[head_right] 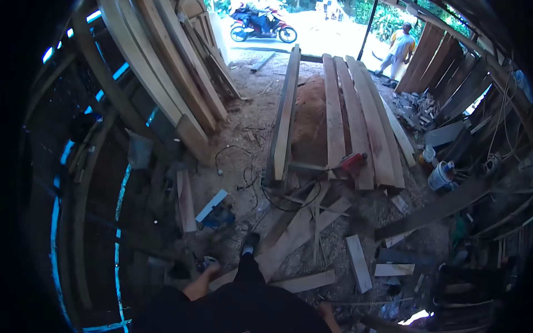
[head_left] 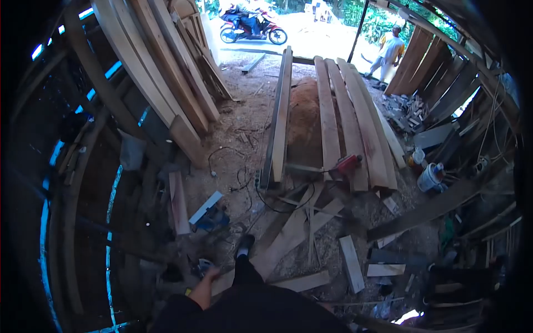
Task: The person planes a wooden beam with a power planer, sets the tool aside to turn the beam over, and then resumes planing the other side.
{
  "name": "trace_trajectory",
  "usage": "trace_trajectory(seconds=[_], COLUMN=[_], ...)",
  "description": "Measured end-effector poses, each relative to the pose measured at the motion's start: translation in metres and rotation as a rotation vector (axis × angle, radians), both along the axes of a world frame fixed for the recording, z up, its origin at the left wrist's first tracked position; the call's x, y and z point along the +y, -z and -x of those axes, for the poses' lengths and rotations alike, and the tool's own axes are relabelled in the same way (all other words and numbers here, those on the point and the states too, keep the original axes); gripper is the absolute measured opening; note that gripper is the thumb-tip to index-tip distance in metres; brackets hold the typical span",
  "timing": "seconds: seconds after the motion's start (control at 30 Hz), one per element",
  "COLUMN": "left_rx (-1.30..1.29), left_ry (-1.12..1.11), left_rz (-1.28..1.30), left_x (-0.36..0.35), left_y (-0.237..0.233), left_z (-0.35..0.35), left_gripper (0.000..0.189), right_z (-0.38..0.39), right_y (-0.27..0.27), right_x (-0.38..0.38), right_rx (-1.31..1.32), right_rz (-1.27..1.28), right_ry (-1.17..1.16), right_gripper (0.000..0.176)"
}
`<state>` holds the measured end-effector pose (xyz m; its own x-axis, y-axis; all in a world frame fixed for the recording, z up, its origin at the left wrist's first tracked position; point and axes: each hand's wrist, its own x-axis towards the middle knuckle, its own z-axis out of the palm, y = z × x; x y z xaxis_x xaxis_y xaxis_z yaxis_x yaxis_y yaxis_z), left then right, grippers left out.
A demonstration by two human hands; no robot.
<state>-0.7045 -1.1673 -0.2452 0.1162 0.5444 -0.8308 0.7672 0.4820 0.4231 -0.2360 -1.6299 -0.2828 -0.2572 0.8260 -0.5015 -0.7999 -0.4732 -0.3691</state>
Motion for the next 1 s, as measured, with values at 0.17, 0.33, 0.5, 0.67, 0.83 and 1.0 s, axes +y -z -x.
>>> trace_trajectory(seconds=[0.17, 0.33, 0.5, 0.67, 0.83, 1.0], left_rx=[-0.348, -0.315, -0.29, -0.269, -0.295, -0.172], left_ry=[-0.206, -0.205, 0.105, 0.128, -0.109, 0.036], left_rz=[-0.029, 0.076, 0.033, 0.126, 0.13, 0.223], left_x=[0.067, 0.127, 0.197, 0.269, 0.305, 0.304], left_y=[-0.021, -0.048, -0.069, -0.076, -0.079, -0.083], left_z=[-0.081, -0.106, -0.095, -0.078, -0.06, -0.071], left_gripper=[0.032, 0.026, 0.024, 0.024, 0.023, 0.017], right_z=[0.007, -0.007, 0.008, 0.067, 0.132, 0.166], right_y=[-0.101, -0.106, -0.141, -0.148, -0.16, -0.173], right_x=[0.2, 0.306, 0.343, 0.334, 0.321, 0.316], right_rx=[-1.04, -1.076, -1.094, -1.21, -1.029, -0.923], right_rz=[0.69, 0.528, 0.642, 0.863, 1.047, 1.034], right_ry=[-0.272, -0.05, 0.326, 0.34, 0.299, 0.315], right_gripper=[0.029, 0.03, 0.032, 0.037, 0.03, 0.019])
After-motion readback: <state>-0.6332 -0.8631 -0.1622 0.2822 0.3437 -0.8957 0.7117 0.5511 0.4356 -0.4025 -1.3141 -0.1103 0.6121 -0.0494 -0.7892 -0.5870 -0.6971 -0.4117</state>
